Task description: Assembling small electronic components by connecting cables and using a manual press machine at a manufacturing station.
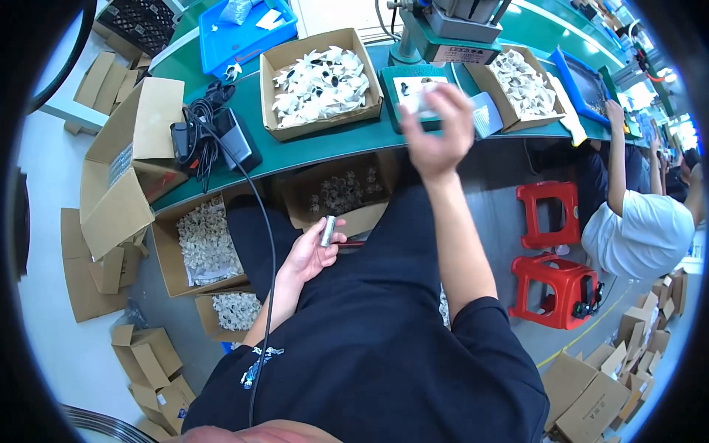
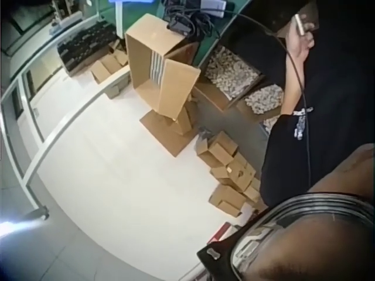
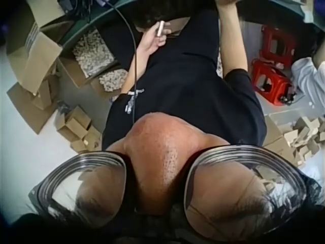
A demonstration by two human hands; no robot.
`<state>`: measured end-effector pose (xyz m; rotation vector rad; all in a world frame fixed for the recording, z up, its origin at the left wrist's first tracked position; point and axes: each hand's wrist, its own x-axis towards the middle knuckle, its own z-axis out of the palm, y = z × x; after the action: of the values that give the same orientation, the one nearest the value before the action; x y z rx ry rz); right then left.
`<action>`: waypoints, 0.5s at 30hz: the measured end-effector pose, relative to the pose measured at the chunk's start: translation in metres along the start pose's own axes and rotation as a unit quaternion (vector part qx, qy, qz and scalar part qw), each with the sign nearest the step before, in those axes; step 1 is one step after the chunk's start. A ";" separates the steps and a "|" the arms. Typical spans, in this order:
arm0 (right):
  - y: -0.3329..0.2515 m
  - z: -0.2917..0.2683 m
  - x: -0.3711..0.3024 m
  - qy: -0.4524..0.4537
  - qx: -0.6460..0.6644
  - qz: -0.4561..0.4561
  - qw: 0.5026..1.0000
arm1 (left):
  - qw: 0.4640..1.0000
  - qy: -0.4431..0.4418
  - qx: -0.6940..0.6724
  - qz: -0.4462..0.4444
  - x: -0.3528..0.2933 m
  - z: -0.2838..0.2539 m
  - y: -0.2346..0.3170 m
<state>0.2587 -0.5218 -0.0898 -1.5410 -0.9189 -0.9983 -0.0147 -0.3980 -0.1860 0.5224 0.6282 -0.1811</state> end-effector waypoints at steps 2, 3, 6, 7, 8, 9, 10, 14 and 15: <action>-0.028 0.013 0.010 -0.051 0.011 -0.043 0.998 | 1.000 -0.019 -0.016 -0.016 -0.005 -0.003 -0.008; -0.031 0.022 0.022 -0.085 0.002 -0.016 0.996 | 0.999 -0.037 -0.015 -0.018 0.000 -0.004 -0.008; -0.027 0.041 0.036 -0.069 -0.011 -0.029 0.997 | 0.997 -0.073 -0.009 -0.027 0.003 -0.002 -0.002; -0.026 0.043 0.038 -0.058 -0.016 -0.043 0.997 | 0.997 -0.077 -0.005 -0.021 0.002 0.001 -0.004; -0.024 0.035 0.026 -0.058 -0.020 -0.041 0.997 | 0.997 -0.081 -0.002 -0.014 0.000 0.004 -0.005; -0.021 0.019 0.005 -0.151 0.042 0.006 0.988 | 0.996 -0.086 0.000 -0.006 -0.002 0.007 -0.003; -0.029 0.009 -0.003 -0.245 0.109 0.047 0.962 | 0.996 -0.087 -0.005 -0.003 -0.002 0.010 -0.002; -0.067 -0.023 -0.031 -0.477 0.270 0.204 0.811 | 0.987 -0.157 -0.022 0.020 -0.004 0.026 0.002; -0.070 -0.028 -0.039 -0.542 0.305 0.187 0.760 | 0.983 -0.180 -0.016 0.028 -0.004 0.031 0.006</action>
<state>0.1758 -0.5394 -0.0988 -1.5445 -1.4240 0.6051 0.0000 -0.4091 -0.1600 0.4615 0.2622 -0.2066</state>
